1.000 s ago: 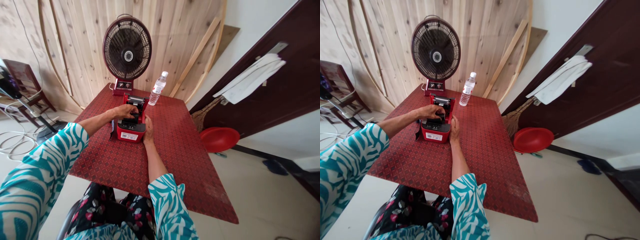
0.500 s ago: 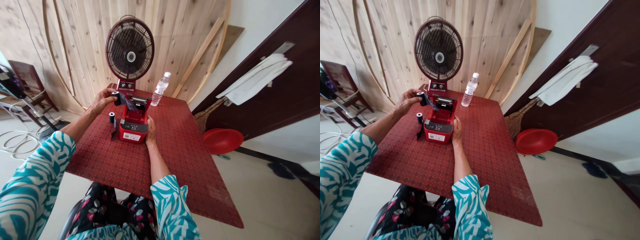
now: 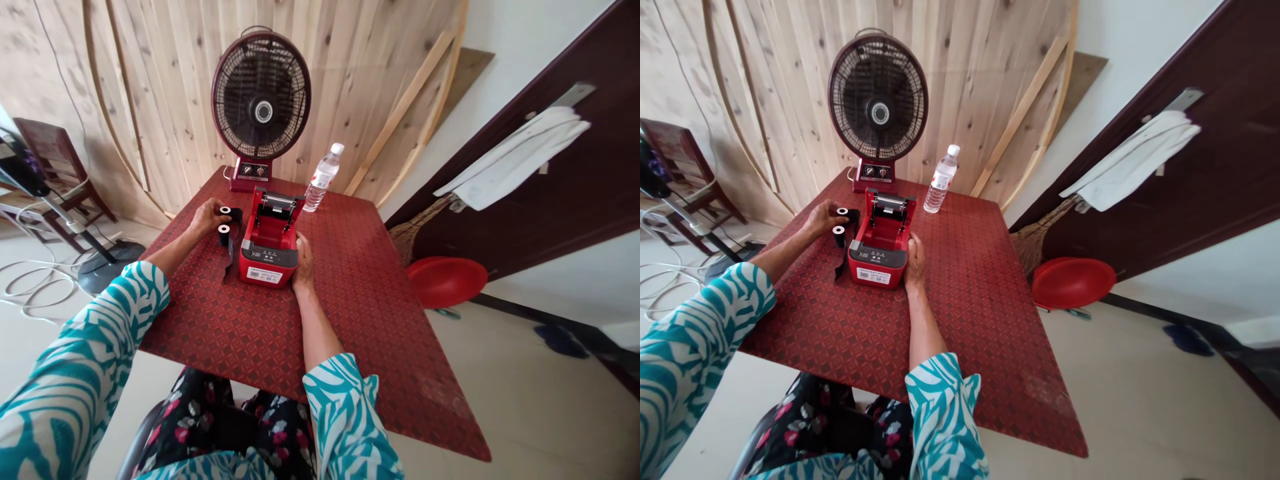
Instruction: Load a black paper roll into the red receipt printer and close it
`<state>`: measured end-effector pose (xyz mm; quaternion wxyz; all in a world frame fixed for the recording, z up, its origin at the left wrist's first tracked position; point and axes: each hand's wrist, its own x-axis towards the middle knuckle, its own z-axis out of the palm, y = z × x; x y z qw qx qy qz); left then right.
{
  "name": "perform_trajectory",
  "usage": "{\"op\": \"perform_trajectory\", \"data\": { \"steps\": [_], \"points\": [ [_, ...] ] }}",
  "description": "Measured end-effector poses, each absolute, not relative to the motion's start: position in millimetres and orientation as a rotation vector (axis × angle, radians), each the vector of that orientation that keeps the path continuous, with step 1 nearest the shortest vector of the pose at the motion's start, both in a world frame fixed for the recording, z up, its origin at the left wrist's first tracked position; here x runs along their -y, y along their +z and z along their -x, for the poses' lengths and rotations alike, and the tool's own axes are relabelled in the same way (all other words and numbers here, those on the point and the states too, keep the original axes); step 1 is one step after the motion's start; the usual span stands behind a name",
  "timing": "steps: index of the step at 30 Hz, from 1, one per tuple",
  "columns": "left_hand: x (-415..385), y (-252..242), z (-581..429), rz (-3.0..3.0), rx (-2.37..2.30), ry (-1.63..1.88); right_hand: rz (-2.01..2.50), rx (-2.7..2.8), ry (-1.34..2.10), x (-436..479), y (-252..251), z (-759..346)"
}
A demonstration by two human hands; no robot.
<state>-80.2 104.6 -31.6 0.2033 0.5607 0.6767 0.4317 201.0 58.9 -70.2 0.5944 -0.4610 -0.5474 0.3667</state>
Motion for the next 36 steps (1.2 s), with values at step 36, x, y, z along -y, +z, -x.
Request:
{"op": "perform_trajectory", "data": {
  "steps": [36],
  "points": [
    [-33.7,22.4,8.6,-1.965,-1.264,1.21,1.056,1.261,0.885,-61.0,-71.0,-201.1]
  ]
}}
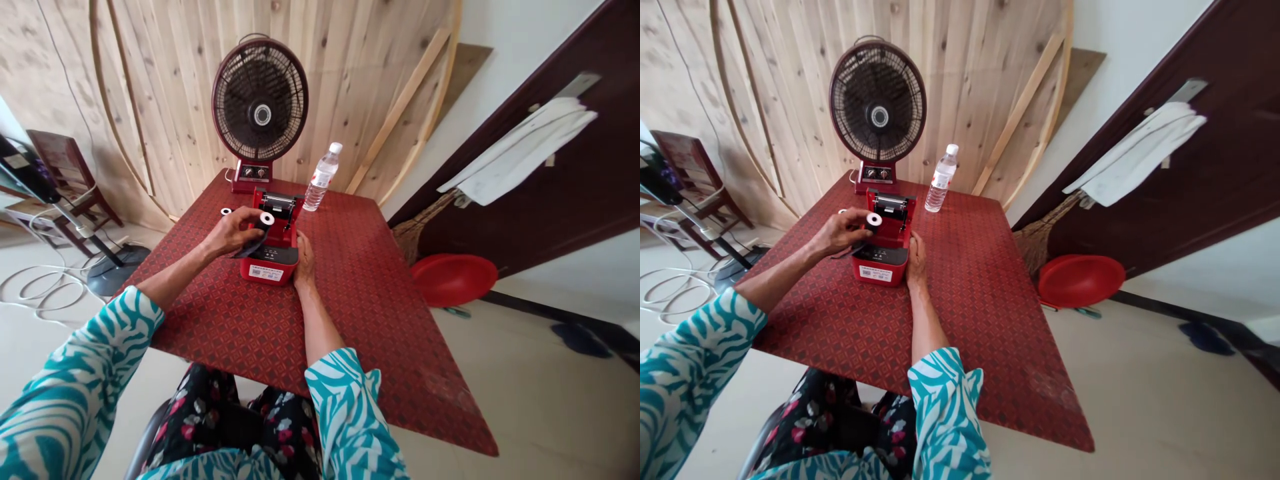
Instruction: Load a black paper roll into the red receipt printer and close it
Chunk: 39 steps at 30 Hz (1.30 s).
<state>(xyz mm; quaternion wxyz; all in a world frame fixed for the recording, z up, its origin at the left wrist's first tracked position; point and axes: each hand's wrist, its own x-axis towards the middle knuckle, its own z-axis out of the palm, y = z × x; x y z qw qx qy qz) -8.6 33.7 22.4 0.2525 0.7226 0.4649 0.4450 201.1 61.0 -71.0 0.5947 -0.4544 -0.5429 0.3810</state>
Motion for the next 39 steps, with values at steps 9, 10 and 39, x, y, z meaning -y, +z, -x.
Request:
{"op": "perform_trajectory", "data": {
  "steps": [9,10,39],
  "points": [
    [-73.4,42.1,-16.5,-2.488,-1.403,0.338,1.036,1.243,0.864,-66.2,-75.7,-198.4],
    [-75.5,43.5,-18.1,-2.495,-1.411,0.241,1.034,1.245,0.864,-66.4,-75.8,-198.0],
    [1.9,-14.3,-0.8,-2.562,-1.259,1.487,1.021,1.075,1.001,-62.1,-67.6,-196.0]
  ]
}}
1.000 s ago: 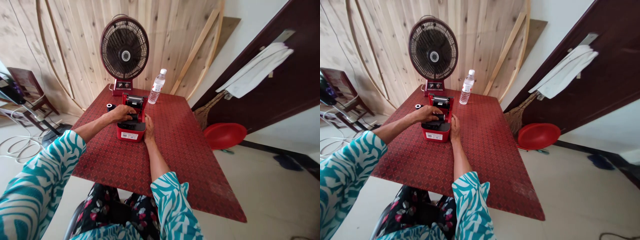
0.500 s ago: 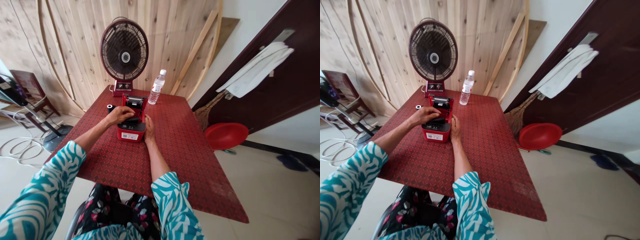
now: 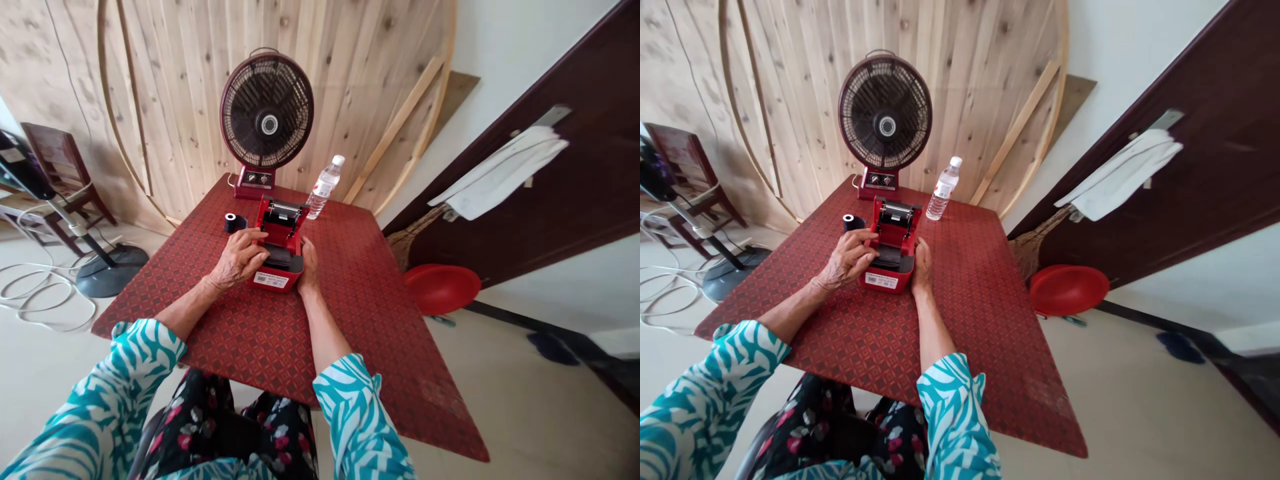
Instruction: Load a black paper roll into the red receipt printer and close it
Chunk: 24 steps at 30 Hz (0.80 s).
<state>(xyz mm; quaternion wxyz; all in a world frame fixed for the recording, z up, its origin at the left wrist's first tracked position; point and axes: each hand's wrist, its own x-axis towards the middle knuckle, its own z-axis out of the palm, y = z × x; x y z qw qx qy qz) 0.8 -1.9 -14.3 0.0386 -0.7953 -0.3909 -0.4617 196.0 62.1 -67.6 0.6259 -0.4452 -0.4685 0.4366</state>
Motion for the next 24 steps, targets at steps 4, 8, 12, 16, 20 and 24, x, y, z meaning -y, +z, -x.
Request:
{"op": "perform_trajectory", "data": {
  "steps": [4,8,12,16,20,24],
  "points": [
    [0.6,-19.5,-0.6,2.361,1.107,-1.443,0.949,0.963,1.108,-89.0,-45.6,-194.3],
    [-1.4,-23.5,-0.6,2.323,1.106,-1.439,0.906,1.026,1.138,-117.8,-18.5,-190.6],
    [-1.6,-24.4,0.2,2.307,1.109,-1.42,0.954,1.007,1.162,-121.7,-17.9,-188.1],
    [0.9,-21.3,0.6,2.355,1.182,-1.374,0.919,1.031,1.047,-105.7,-37.0,-193.1],
    [1.9,-20.6,0.5,2.345,1.289,-1.407,0.936,1.219,0.838,-87.1,-49.6,-200.3],
    [-1.5,-27.4,3.9,2.303,1.37,-1.518,0.99,1.358,0.697,-72.8,-49.9,-203.2]
  ]
}}
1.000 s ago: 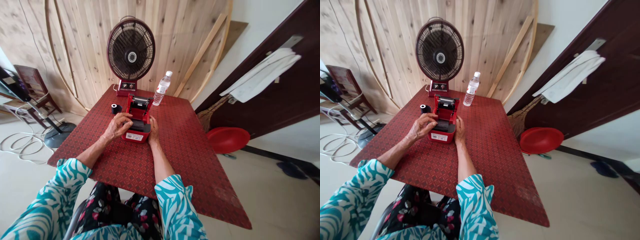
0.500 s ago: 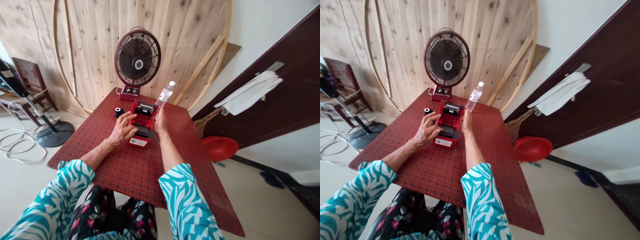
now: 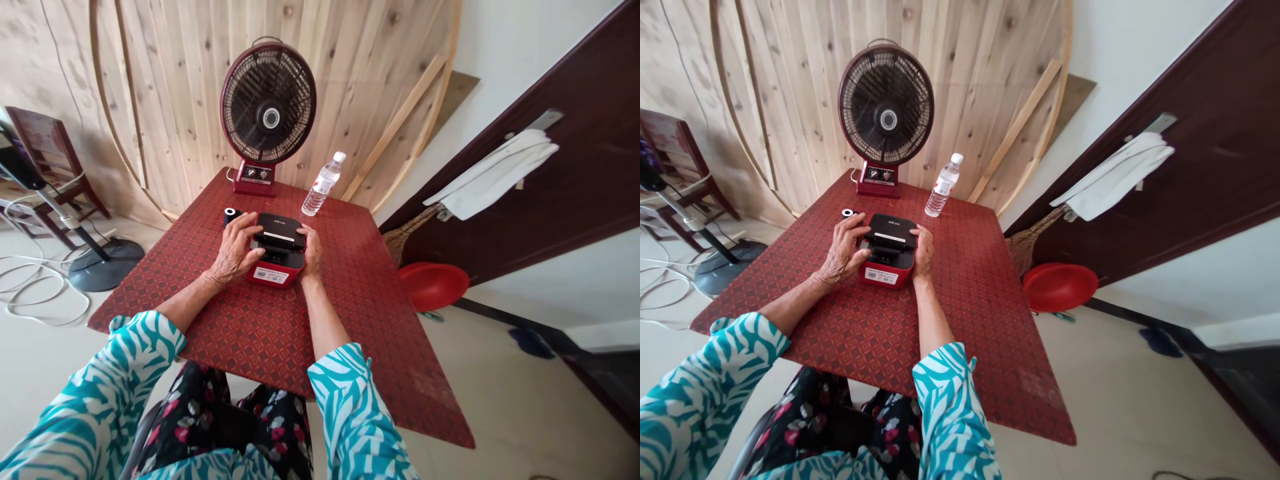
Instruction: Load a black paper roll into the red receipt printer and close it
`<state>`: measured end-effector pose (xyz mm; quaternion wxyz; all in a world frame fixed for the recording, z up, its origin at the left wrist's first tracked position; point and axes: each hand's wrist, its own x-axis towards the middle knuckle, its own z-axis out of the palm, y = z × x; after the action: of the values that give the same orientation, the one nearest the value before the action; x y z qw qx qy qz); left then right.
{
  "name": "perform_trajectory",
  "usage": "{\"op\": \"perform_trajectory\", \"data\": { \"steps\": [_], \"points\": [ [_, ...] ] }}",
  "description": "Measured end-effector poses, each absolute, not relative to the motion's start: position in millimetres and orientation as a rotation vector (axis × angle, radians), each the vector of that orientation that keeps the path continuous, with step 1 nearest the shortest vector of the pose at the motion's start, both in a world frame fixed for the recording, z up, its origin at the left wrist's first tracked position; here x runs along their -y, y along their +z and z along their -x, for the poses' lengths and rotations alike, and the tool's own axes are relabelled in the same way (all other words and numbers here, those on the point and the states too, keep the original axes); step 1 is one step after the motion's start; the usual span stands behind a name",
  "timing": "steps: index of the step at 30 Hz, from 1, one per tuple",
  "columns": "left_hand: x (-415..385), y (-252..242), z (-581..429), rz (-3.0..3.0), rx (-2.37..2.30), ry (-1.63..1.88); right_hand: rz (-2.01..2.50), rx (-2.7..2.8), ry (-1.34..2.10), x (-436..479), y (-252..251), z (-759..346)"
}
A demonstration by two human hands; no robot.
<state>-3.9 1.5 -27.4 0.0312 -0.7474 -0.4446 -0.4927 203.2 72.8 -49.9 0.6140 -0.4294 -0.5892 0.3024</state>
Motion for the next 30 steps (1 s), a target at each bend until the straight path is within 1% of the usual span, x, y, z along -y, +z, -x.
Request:
{"op": "perform_trajectory", "data": {
  "steps": [4,12,17,23,26,30],
  "points": [
    [-6.1,-34.3,9.4,2.333,1.4,-1.505,0.998,1.425,0.664,-64.9,-50.0,-202.8],
    [-7.5,-31.9,9.3,2.345,1.444,-1.474,0.96,1.358,0.636,-65.5,-58.9,-197.3],
    [-4.0,-34.3,9.1,2.38,1.446,-1.552,0.982,1.362,0.671,-61.1,-60.0,-198.3],
    [0.7,-32.4,6.1,2.4,1.553,-1.806,1.039,1.186,0.848,-58.2,-70.1,-198.6],
    [0.8,-26.3,5.5,2.285,1.732,-1.986,1.076,1.192,0.867,-61.5,-71.8,-198.8],
    [-1.1,-17.6,4.4,2.138,1.981,-2.311,1.088,1.197,0.87,-64.2,-69.4,-198.6]
  ]
}}
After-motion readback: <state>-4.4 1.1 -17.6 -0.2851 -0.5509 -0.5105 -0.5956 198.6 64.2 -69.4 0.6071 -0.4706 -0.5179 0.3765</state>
